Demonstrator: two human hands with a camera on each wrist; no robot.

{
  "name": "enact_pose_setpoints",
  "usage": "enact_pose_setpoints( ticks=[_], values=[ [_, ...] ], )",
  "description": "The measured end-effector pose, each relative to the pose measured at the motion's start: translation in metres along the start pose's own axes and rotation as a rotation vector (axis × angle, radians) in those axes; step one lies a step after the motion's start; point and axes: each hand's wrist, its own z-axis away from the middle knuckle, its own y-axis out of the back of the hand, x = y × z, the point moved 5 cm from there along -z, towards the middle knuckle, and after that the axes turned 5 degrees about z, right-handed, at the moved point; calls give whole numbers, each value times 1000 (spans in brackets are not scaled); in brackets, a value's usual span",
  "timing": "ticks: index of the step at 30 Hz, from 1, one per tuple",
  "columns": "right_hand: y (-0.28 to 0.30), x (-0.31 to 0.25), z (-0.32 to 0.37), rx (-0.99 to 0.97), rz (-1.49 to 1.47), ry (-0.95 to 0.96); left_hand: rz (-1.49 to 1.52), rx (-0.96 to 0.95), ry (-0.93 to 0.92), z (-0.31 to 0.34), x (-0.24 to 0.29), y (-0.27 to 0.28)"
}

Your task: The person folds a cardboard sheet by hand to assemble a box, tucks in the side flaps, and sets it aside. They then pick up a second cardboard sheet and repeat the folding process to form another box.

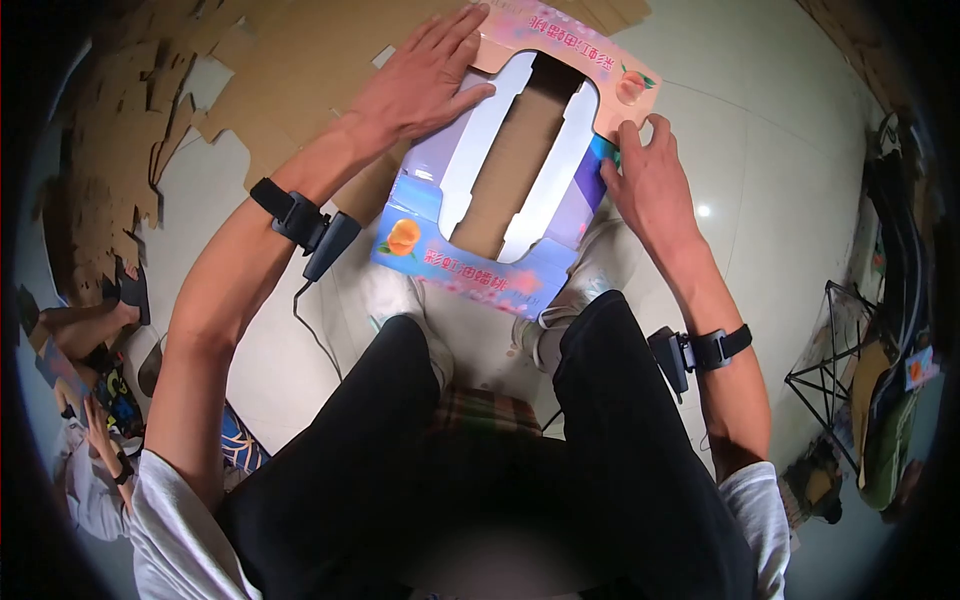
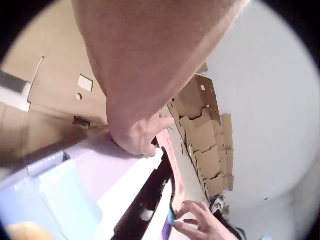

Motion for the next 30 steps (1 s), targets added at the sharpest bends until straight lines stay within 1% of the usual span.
enact_pose_setpoints(
  ticks=[2,4,5,7,10,11,13,14,17,19,20,21,23,26,29,30],
  values=[
    [3,-3,3,100,-33,48,127,-43,73,8,1,2],
    [9,-7,2,-15,-138,-6,228,-91,148,20,7,7],
    [9,-7,3,-72,-192,-39,228,-75,151,26,8,7],
    [6,-7,5,-49,-169,-8,233,-46,147,37,10,2],
    [3,-8,9,-80,-166,8,211,-6,120,34,8,-1],
    [4,-12,11,-92,-168,17,152,-9,85,34,9,2],
    [1,-19,13,-49,-196,73,41,-20,26,27,17,10],
    [0,-25,15,-25,-207,99,5,-39,39,25,23,10],
    [-5,-46,21,-27,-41,144,-83,-77,84,17,53,5],
    [-8,-60,22,-89,69,113,-121,-69,123,19,76,0],
    [-10,-64,23,-119,125,97,-138,-85,110,20,83,-4],
    [-15,-66,24,-62,179,113,-155,-104,98,21,87,-8],
    [-25,-69,26,-32,203,80,-206,-147,98,21,91,-16],
    [-29,-70,24,-11,196,50,-227,-183,108,21,89,-14],
    [-25,-64,17,25,94,27,-92,-76,65,22,81,-11],
    [-23,-61,16,35,49,19,-70,-69,55,20,79,-10]
  ],
)
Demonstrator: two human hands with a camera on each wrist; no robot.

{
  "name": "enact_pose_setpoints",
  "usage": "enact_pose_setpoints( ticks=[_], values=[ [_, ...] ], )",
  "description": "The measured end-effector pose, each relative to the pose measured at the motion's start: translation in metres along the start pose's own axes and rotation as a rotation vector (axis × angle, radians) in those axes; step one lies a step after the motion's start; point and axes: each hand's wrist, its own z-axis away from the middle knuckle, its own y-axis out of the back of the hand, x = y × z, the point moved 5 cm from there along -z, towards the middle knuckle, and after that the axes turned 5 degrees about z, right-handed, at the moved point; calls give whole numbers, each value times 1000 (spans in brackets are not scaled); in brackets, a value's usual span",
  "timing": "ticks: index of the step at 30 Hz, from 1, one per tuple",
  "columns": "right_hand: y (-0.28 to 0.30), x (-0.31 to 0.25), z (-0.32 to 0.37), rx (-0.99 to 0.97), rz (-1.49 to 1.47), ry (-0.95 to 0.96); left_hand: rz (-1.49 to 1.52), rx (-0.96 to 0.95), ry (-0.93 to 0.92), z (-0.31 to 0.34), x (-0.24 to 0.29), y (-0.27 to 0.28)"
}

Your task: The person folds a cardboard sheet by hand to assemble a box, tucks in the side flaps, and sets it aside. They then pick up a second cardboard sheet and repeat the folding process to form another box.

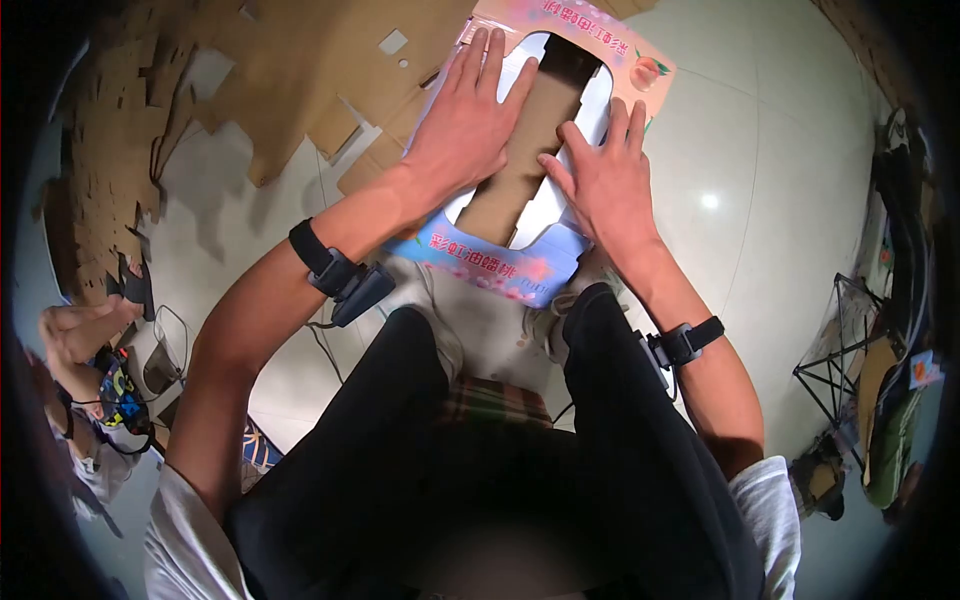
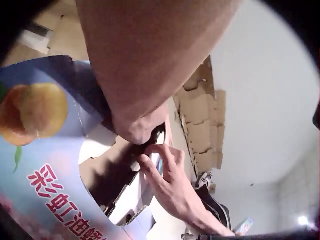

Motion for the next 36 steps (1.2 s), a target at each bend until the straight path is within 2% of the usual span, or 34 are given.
enact_pose_setpoints(
  ticks=[2,4,6,7,9,11,12,14,15,16,17,18,20,24,25,26,28,31,32,33,35,36],
  values=[
    [7,8,0,44,-99,-4,44,4,-11,-5,-3,4],
    [8,16,4,96,-166,2,121,132,-93,-5,-8,-1],
    [5,25,2,156,-190,19,110,181,-65,-11,-11,-16],
    [2,32,6,59,-211,0,204,53,-8,2,4,-30],
    [-4,36,5,52,-167,17,259,-86,157,2,-10,-31],
    [1,30,6,-10,-191,-34,331,-153,129,17,-7,-24],
    [0,34,6,-39,-170,-48,246,-210,42,29,-7,-26],
    [-11,48,7,8,-152,-41,646,-543,370,46,-1,13],
    [-5,51,5,-6,-175,-122,615,-378,147,67,-2,18],
    [-10,57,5,50,-34,-98,570,-210,-73,96,-5,23],
    [-8,63,5,60,-86,-181,532,-229,-149,114,-6,27],
    [-5,70,5,66,-141,-262,355,-88,-232,124,-3,42],
    [-5,78,7,120,-73,-248,-6,183,-386,143,6,72],
    [-14,63,18,-72,-45,-123,-144,167,81,111,-38,101],
    [-10,49,20,-117,37,-95,-38,91,237,105,-62,87],
    [-11,41,23,-135,132,1,14,76,297,105,-76,82],
    [-8,29,17,-92,69,219,125,44,412,96,-97,83],
    [-26,37,17,-149,-41,365,55,148,457,94,-119,111],
    [-26,45,14,-125,-28,331,35,195,481,94,-128,125],
    [-26,57,10,-104,-16,292,73,321,441,97,-140,134],
    [-24,85,0,-6,1,231,60,313,552,104,-156,150],
    [-29,109,0,-16,33,194,56,309,607,108,-162,156]
  ],
)
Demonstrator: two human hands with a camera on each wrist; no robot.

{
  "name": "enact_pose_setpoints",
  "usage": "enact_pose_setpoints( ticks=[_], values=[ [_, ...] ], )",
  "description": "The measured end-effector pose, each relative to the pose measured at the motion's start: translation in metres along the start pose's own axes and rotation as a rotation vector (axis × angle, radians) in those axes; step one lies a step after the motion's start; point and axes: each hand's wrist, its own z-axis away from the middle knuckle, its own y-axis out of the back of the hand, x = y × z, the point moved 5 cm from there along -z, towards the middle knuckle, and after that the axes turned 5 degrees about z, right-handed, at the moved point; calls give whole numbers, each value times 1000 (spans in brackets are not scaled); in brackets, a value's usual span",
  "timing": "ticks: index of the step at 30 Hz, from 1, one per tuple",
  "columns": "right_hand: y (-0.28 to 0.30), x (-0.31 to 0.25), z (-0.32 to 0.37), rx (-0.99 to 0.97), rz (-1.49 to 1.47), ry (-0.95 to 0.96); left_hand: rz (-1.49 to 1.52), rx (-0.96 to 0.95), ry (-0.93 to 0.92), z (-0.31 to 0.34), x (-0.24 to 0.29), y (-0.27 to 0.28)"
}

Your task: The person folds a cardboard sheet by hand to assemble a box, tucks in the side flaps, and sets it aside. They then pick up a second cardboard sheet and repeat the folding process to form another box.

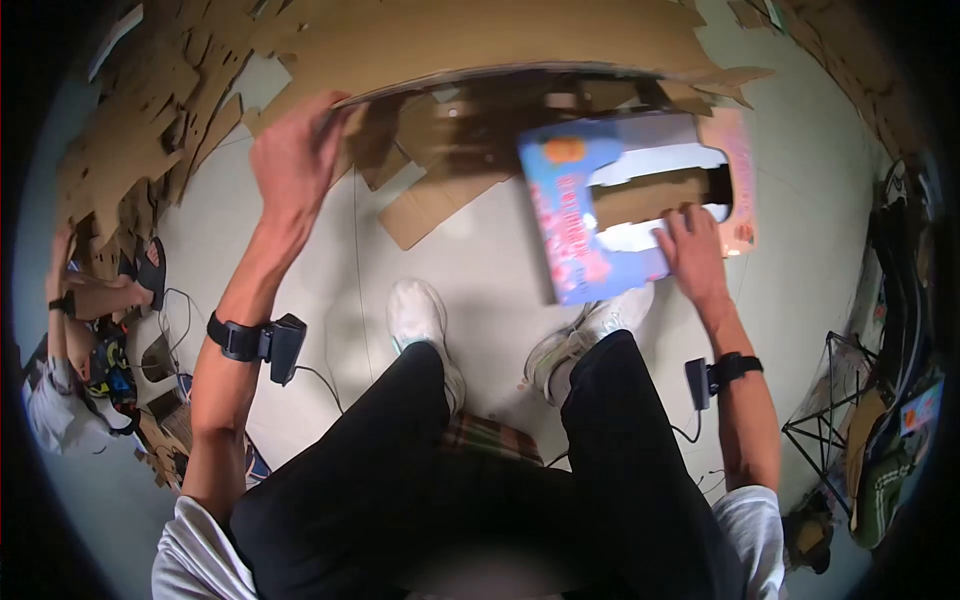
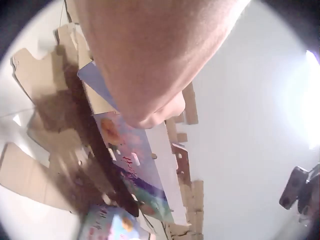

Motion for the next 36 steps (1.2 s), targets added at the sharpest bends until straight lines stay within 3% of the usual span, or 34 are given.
enact_pose_setpoints(
  ticks=[3,4,5,6,7,10,12,14,16,17,18,20,22,24,25,26,29,32,33,35,36],
  values=[
    [-20,104,42,92,96,-247,115,19,3,10,-35,-3],
    [-23,143,58,-58,222,-316,62,-49,-70,18,-41,-8],
    [-29,192,86,100,269,-590,12,-119,-139,29,-46,-13],
    [-47,252,126,365,158,-674,-37,-185,-211,41,-46,-20],
    [-59,311,162,294,74,-1065,4,-297,-271,52,-42,-30],
    [-16,280,158,384,-85,-1130,60,-673,-386,92,-15,-60],
    [-34,261,142,193,-431,-1064,403,-790,-260,117,23,-81],
    [-48,175,113,-116,-931,-1002,1246,-1149,588,122,78,-77],
    [-15,59,78,-339,-1638,-1114,1436,-1103,596,96,111,-58],
    [1,24,65,-464,-1863,-988,1534,-1079,592,87,118,-53],
    [1,8,61,-510,-1862,-940,1255,-998,323,78,110,-58],
    [-2,-17,49,-525,-1583,-954,681,-786,-173,62,75,-84],
    [-18,-40,48,-581,-1446,-900,465,-623,-110,53,0,-123],
    [-43,-57,55,-793,-1489,-958,2,-554,137,50,-87,-151],
    [-51,-63,57,-896,-1509,-986,-44,-394,111,47,-129,-163],
    [-55,-65,54,-875,-1570,-1035,-85,-233,91,43,-160,-168],
    [-52,-78,38,-825,-1671,-1183,-212,-308,119,25,-181,-161],
    [-62,-91,34,-814,-1794,-1206,-238,-519,370,-9,-160,-138],
    [-66,-92,27,-685,-1864,-1222,-222,-491,319,-22,-168,-136],
    [-70,-87,12,-426,-1976,-1240,-64,-739,336,-49,-157,-131],
    [-62,-81,-4,-321,-1868,-1174,21,-852,351,-58,-151,-123]
  ],
)
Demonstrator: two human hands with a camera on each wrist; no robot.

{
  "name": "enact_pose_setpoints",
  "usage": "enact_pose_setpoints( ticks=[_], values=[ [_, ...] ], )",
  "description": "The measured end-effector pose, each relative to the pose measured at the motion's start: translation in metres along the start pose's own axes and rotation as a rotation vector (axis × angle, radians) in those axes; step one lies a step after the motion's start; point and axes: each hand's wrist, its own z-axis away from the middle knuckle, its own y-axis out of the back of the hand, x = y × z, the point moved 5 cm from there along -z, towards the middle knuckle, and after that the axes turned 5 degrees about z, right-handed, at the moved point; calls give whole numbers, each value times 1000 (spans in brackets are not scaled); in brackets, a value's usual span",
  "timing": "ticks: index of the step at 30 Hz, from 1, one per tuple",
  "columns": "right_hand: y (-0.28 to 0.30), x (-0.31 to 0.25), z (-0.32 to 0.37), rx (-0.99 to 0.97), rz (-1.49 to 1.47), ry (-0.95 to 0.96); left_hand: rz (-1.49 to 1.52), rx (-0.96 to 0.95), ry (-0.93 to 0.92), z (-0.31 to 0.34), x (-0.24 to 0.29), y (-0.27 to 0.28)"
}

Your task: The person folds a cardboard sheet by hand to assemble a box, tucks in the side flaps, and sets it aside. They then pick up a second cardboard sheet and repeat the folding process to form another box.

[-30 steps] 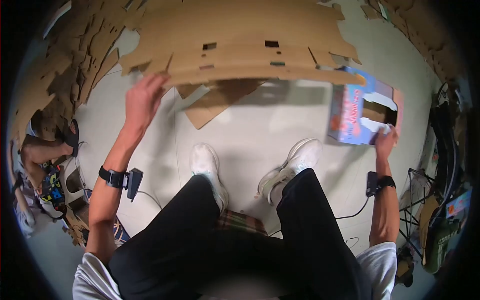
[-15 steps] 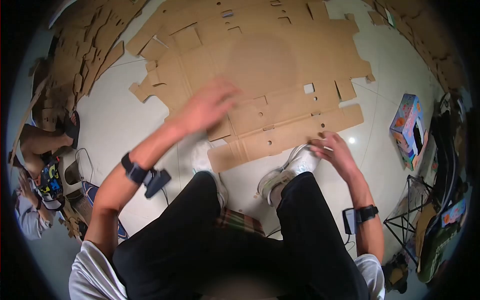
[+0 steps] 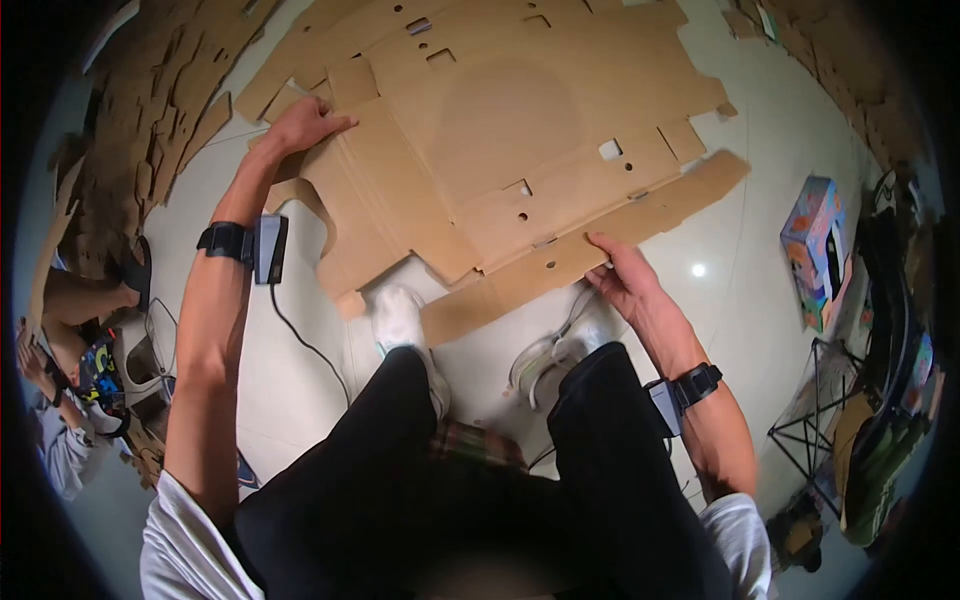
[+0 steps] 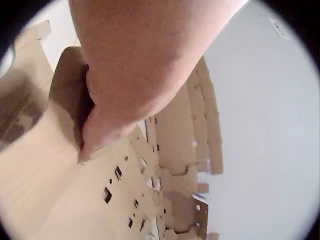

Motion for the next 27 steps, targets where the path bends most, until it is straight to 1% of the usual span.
enact_pose_setpoints(
  ticks=[1,2,4,5,6,7,8,10,11,13,14,15,16,17,18,19,20,22,24,26,27],
  values=[
    [-10,-25,3,46,67,134,86,82,-96,17,24,10],
    [-16,-46,13,104,120,257,203,128,-89,26,35,12],
    [-8,-102,29,218,270,459,435,200,-77,45,56,8],
    [7,-135,34,284,375,603,586,166,-89,76,81,-2],
    [18,-165,45,345,484,748,609,126,-70,90,83,-17],
    [20,-192,71,447,504,737,547,83,-7,91,63,-42],
    [24,-210,91,552,523,722,648,-11,39,116,73,-63],
    [41,-227,97,310,220,1048,753,-197,8,158,93,-98],
    [59,-226,91,381,294,1056,651,-251,-88,171,102,-106],
    [127,-201,46,542,901,974,775,-275,-3,180,95,-133],
    [135,-172,36,637,1156,790,840,-288,42,179,91,-146],
    [148,-132,17,490,1289,744,966,-346,80,179,87,-156],
    [173,-87,-11,248,1579,564,1159,-366,165,185,92,-156],
    [155,-51,-1,98,1424,459,1353,-384,253,195,101,-153],
    [147,-14,12,-48,1361,826,1543,-399,344,200,107,-152],
    [131,1,29,-72,1246,689,1670,-454,343,198,103,-156],
    [109,11,48,-92,1124,552,1736,-476,346,192,97,-157],
    [102,21,68,-40,884,441,1869,-522,348,177,88,-162],
    [90,18,90,-33,952,476,1492,-297,141,164,68,-171],
    [66,4,117,-72,1326,668,1139,-78,-30,155,61,-171],
    [62,4,118,-108,1302,507,977,32,-99,150,61,-168]
  ],
)
